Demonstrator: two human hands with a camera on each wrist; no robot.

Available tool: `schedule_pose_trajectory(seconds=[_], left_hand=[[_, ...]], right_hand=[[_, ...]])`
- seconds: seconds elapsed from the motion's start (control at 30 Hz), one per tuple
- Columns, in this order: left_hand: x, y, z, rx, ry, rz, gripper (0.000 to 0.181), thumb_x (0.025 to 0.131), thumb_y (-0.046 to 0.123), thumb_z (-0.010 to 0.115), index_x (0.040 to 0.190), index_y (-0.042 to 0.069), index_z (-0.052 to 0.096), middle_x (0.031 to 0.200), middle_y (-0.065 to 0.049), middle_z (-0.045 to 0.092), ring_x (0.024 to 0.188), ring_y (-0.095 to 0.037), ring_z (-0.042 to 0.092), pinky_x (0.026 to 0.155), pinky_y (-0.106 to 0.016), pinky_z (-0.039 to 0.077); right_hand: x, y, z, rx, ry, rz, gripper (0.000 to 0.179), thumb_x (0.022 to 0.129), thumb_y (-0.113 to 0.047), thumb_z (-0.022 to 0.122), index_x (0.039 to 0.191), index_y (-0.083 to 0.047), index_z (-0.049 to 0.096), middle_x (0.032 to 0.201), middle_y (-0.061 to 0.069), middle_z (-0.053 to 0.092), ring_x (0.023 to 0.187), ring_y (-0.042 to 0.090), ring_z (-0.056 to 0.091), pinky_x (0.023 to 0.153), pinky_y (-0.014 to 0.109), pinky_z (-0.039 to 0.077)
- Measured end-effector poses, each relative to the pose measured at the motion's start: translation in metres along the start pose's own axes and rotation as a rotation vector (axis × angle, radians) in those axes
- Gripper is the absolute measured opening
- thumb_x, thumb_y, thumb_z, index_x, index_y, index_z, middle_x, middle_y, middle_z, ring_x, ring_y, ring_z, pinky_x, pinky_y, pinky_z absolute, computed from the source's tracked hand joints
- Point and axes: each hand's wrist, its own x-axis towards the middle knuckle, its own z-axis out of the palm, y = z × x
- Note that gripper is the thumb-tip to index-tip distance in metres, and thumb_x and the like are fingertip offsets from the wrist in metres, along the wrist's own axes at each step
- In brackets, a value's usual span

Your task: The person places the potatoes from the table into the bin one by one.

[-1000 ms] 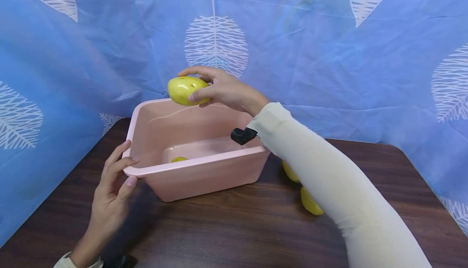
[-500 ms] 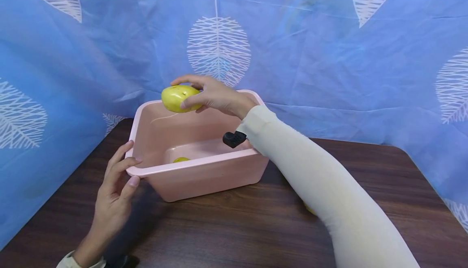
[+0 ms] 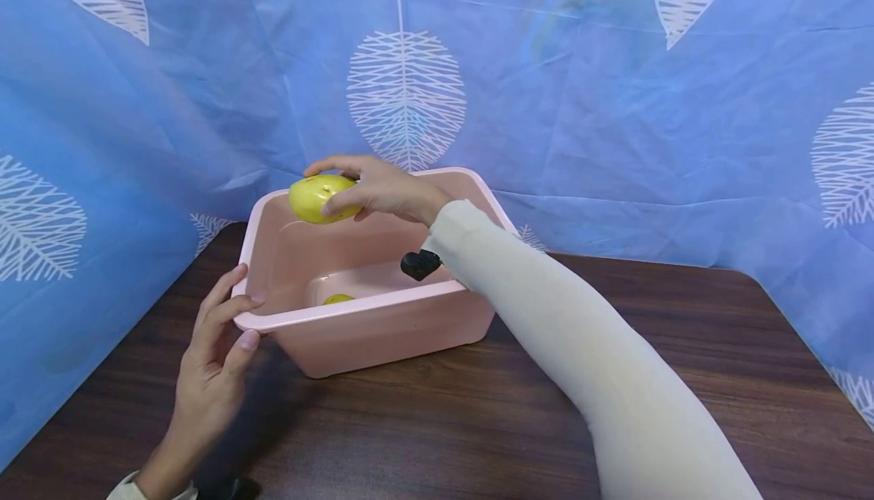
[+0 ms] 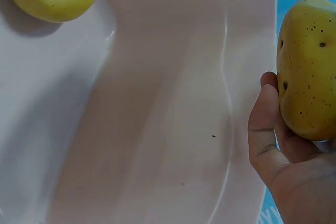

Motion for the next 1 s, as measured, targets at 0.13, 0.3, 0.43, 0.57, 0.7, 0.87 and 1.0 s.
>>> schedule_pose_trajectory(seconds=[0.13, 0.3, 0.43, 0.57, 0.7, 0.87, 1.0], left_hand=[[0.000, 0.001, 0.000, -0.010, 0.005, 0.000, 0.036, 0.101, -0.005, 0.057, 0.134, 0.007, 0.060, 0.169, 0.003, 0.031, 0.150, -0.022, 0.033, 0.105, -0.013, 0.047], [0.000, 0.001, 0.000, -0.005, 0.007, -0.006, 0.036, 0.102, -0.004, 0.057, 0.135, 0.009, 0.060, 0.169, 0.005, 0.030, 0.150, -0.023, 0.032, 0.106, -0.013, 0.045], [0.000, 0.000, 0.000, -0.012, 0.007, 0.006, 0.036, 0.101, -0.005, 0.056, 0.134, 0.008, 0.060, 0.169, 0.003, 0.030, 0.151, -0.023, 0.032, 0.107, -0.013, 0.045], [0.000, 0.000, 0.000, -0.012, 0.005, 0.016, 0.035, 0.101, -0.006, 0.056, 0.133, 0.007, 0.060, 0.169, 0.001, 0.031, 0.151, -0.022, 0.031, 0.106, -0.012, 0.045], [0.000, -0.001, 0.000, -0.011, 0.007, 0.022, 0.034, 0.100, -0.006, 0.057, 0.132, 0.006, 0.060, 0.169, 0.002, 0.031, 0.152, -0.021, 0.031, 0.107, -0.012, 0.045], [0.000, -0.002, 0.000, -0.029, 0.013, 0.046, 0.035, 0.099, -0.008, 0.056, 0.132, 0.003, 0.060, 0.169, -0.002, 0.032, 0.150, -0.021, 0.032, 0.106, -0.012, 0.046], [0.000, -0.001, 0.000, -0.032, 0.014, 0.050, 0.036, 0.099, -0.009, 0.056, 0.132, 0.004, 0.060, 0.169, -0.003, 0.032, 0.149, -0.021, 0.033, 0.104, -0.011, 0.047]], right_hand=[[0.004, 0.003, 0.003, 0.010, 0.001, 0.023, 0.061, 0.086, -0.021, 0.078, 0.144, -0.024, 0.061, 0.124, 0.010, 0.063, 0.111, 0.026, 0.058, 0.091, 0.053, 0.057], [0.008, 0.003, 0.007, 0.017, -0.005, 0.029, 0.060, 0.086, -0.020, 0.078, 0.144, -0.025, 0.062, 0.125, 0.010, 0.064, 0.113, 0.026, 0.057, 0.094, 0.055, 0.056], [0.010, 0.003, 0.010, 0.041, -0.030, 0.041, 0.060, 0.087, -0.017, 0.077, 0.145, -0.023, 0.061, 0.130, 0.008, 0.065, 0.114, 0.025, 0.057, 0.086, 0.040, 0.058], [0.012, 0.004, 0.013, 0.106, -0.086, 0.064, 0.062, 0.088, -0.012, 0.075, 0.148, -0.020, 0.058, 0.133, 0.010, 0.063, 0.116, 0.025, 0.057, 0.085, 0.035, 0.060], [0.013, 0.007, 0.014, 0.158, -0.122, 0.081, 0.065, 0.090, -0.009, 0.074, 0.151, -0.018, 0.055, 0.136, 0.012, 0.061, 0.119, 0.025, 0.057, 0.089, 0.036, 0.061], [0.014, 0.008, 0.014, 0.184, -0.135, 0.104, 0.066, 0.092, -0.008, 0.073, 0.153, -0.016, 0.052, 0.139, 0.011, 0.059, 0.120, 0.025, 0.056, 0.091, 0.037, 0.061], [0.014, 0.009, 0.014, 0.146, -0.122, 0.117, 0.065, 0.093, -0.011, 0.074, 0.154, -0.018, 0.052, 0.141, 0.009, 0.057, 0.118, 0.024, 0.056, 0.087, 0.035, 0.060]])
